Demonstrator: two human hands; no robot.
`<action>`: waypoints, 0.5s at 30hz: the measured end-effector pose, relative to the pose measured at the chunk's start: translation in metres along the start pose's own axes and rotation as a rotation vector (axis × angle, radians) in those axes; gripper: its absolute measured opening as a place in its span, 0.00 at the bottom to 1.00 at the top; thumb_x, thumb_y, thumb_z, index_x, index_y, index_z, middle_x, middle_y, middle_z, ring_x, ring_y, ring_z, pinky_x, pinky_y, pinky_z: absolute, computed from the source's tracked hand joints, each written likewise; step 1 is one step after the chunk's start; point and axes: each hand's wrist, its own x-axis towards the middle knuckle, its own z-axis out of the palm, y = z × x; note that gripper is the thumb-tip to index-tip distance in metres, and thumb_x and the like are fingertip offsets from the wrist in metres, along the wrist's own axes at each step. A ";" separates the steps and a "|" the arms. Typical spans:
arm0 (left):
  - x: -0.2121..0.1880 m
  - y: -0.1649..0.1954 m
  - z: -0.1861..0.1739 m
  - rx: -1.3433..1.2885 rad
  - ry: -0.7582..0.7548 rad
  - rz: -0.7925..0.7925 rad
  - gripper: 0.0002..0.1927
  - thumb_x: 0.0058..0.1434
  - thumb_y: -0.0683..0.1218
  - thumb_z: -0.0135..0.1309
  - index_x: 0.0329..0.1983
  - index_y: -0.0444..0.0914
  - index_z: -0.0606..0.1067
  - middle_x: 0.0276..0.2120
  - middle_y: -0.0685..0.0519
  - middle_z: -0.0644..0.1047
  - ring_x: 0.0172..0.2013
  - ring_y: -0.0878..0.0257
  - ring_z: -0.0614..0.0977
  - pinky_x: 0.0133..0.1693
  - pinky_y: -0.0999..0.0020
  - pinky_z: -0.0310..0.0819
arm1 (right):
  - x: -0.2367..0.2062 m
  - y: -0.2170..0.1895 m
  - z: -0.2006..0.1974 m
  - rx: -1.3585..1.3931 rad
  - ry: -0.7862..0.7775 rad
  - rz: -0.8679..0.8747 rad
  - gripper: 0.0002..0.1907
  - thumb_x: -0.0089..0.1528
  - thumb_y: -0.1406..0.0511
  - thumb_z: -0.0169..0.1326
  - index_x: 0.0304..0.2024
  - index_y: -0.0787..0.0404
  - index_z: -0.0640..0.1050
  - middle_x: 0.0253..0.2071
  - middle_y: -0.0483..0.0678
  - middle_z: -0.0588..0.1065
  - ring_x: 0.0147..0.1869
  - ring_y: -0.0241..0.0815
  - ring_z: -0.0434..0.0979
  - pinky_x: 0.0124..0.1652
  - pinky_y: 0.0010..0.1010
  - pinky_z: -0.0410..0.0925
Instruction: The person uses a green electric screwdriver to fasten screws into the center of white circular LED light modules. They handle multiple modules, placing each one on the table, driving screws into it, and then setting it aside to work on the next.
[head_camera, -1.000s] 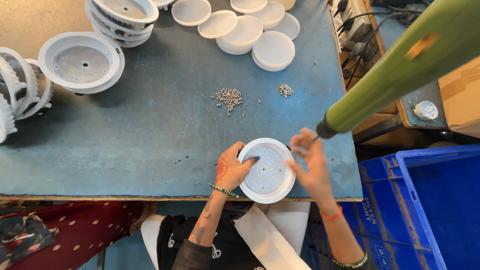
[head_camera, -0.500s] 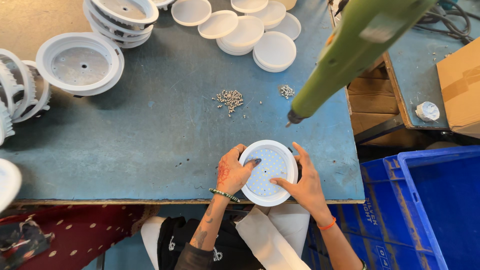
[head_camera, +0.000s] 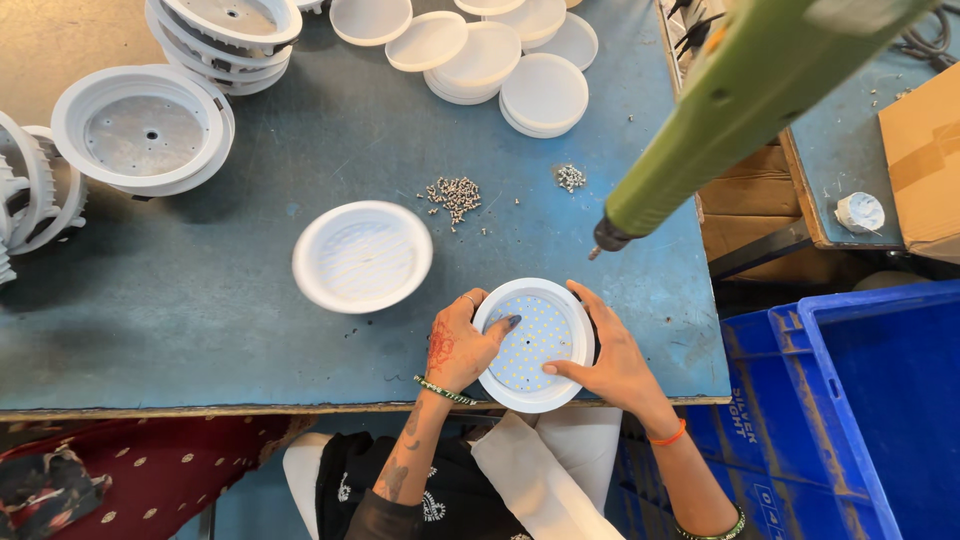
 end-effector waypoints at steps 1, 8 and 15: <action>0.000 0.002 -0.001 0.000 -0.014 0.007 0.15 0.52 0.50 0.67 0.38 0.38 0.79 0.31 0.48 0.84 0.31 0.57 0.87 0.38 0.62 0.80 | 0.000 0.001 0.000 0.000 0.000 0.011 0.55 0.43 0.56 0.73 0.69 0.58 0.63 0.59 0.57 0.73 0.65 0.54 0.72 0.60 0.46 0.65; 0.000 0.011 -0.007 0.124 -0.132 -0.034 0.21 0.49 0.50 0.67 0.46 0.41 0.79 0.35 0.49 0.84 0.37 0.57 0.87 0.42 0.61 0.80 | 0.002 0.004 0.000 0.005 -0.005 -0.002 0.53 0.46 0.55 0.71 0.71 0.57 0.62 0.62 0.57 0.72 0.67 0.56 0.71 0.63 0.46 0.63; 0.004 0.011 -0.005 0.207 -0.159 -0.103 0.22 0.48 0.54 0.68 0.43 0.41 0.78 0.34 0.49 0.85 0.36 0.57 0.88 0.42 0.61 0.79 | 0.002 0.008 0.003 -0.004 -0.012 0.004 0.53 0.49 0.55 0.69 0.72 0.57 0.59 0.62 0.58 0.71 0.68 0.57 0.70 0.64 0.47 0.61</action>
